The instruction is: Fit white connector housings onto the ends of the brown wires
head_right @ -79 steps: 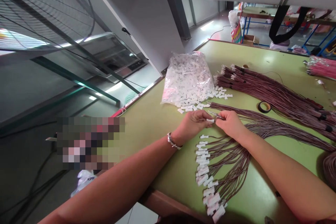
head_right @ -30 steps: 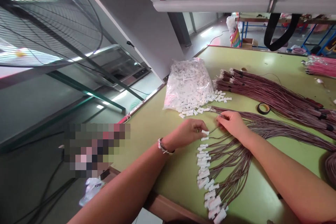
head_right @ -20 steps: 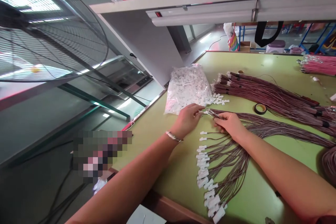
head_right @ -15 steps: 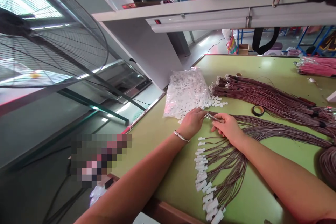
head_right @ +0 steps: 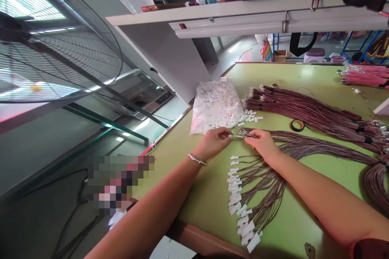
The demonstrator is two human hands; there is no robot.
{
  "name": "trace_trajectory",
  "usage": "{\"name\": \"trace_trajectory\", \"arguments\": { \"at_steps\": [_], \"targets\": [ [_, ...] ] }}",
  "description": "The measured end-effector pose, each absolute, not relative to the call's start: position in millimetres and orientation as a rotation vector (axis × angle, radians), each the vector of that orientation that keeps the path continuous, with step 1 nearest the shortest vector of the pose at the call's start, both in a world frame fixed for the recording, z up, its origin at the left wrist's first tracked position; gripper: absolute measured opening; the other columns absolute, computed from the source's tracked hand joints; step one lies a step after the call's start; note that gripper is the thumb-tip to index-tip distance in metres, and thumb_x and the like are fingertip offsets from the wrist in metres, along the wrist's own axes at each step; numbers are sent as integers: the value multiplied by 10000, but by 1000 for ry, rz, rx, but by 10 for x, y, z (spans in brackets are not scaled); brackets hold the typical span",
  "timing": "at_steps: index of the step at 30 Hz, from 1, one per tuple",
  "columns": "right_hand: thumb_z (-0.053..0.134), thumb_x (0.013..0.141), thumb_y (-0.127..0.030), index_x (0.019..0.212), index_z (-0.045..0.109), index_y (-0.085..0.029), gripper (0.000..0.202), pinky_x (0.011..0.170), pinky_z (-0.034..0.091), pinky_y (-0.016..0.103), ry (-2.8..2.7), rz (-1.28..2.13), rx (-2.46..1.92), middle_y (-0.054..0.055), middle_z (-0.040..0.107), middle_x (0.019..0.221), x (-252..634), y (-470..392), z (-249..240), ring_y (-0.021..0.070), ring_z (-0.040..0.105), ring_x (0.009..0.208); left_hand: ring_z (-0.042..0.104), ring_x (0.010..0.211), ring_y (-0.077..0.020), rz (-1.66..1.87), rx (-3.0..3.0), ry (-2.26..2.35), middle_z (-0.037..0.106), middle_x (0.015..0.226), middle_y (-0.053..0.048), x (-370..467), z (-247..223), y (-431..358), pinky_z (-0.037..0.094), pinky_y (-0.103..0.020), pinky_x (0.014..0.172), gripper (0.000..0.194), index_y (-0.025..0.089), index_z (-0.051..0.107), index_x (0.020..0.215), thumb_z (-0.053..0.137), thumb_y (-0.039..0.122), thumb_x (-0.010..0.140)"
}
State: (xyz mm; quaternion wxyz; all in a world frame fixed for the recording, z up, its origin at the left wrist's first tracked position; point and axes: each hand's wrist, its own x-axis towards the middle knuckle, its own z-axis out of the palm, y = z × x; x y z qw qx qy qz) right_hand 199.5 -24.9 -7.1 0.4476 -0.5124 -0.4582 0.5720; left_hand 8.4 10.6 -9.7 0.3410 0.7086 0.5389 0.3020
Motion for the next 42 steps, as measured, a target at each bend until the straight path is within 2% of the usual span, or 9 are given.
{"name": "trace_trajectory", "arguments": {
  "at_steps": [3, 6, 9, 14, 18, 26, 32, 37, 42],
  "targets": [
    [633, 598, -357, 573, 524, -182, 208, 426, 190, 232, -1166, 1382, -1288, -70, 414, 464, 2003, -254, -61, 59, 289, 409, 546, 493, -90, 895, 1331, 1270, 592, 559, 7, 67, -39, 102, 450, -215, 511, 205, 122, 591, 768, 694, 260, 657],
    [624, 623, -361, 570, 529, -178, 212, 439, 202, 236, -1243, 1342, -1288, -61, 417, 487, 2009, -256, -65, 63, 284, 430, 605, 571, -85, 1048, 941, 1192, 614, 619, -1, 40, 39, 76, 498, -207, 596, 235, 114, 581, 741, 746, 194, 594],
    [596, 654, -346, 571, 537, -172, 202, 465, 219, 237, -1342, 1286, -1277, -49, 418, 502, 2016, -258, -80, 75, 296, 473, 624, 601, -81, 1120, 749, 1129, 618, 626, 1, 39, 104, 3, 516, -194, 638, 200, 112, 595, 727, 743, 138, 595],
    [554, 665, -289, 577, 542, -168, 150, 537, 276, 233, -1465, 1198, -1238, -37, 436, 553, 2017, -284, -65, 98, 355, 563, 634, 625, -91, 1062, 752, 1028, 655, 662, -16, 142, 73, -151, 524, -204, 665, 218, 103, 662, 777, 764, 156, 592],
    [536, 658, -288, 554, 513, -172, 158, 531, 272, 236, -1521, 1190, -1291, -40, 414, 533, 1992, -312, -23, 100, 341, 549, 648, 657, -106, 984, 748, 943, 675, 697, -21, 224, -11, -206, 517, -223, 711, 243, 107, 684, 762, 791, 173, 554],
    [525, 672, -297, 585, 528, -170, 154, 527, 270, 233, -1519, 1128, -1348, -28, 403, 557, 1997, -323, 11, 105, 337, 566, 661, 709, -137, 930, 768, 887, 704, 719, -73, 184, -18, -199, 494, -279, 808, 232, 87, 705, 814, 748, 150, 595],
    [503, 687, -272, 582, 520, -169, 148, 517, 264, 233, -1623, 1034, -1390, -27, 388, 545, 2017, -339, -17, 103, 323, 558, 657, 653, -135, 953, 825, 912, 705, 702, -63, 198, -5, -215, 520, -277, 739, 251, 98, 707, 797, 766, 181, 568],
    [487, 680, -244, 568, 503, -172, 134, 531, 277, 232, -1724, 912, -1381, -26, 402, 544, 2034, -322, -57, 106, 340, 563, 651, 620, -138, 934, 1068, 980, 691, 634, -45, 202, -31, -218, 540, -284, 694, 234, 109, 710, 807, 749, 234, 613],
    [478, 679, -236, 569, 505, -173, 130, 534, 268, 234, -1742, 877, -1394, -31, 393, 542, 2047, -313, -56, 105, 333, 554, 647, 654, -134, 911, 1224, 992, 692, 678, -19, 224, -30, -236, 529, -253, 683, 234, 146, 710, 847, 728, 176, 616]
  ]
}}
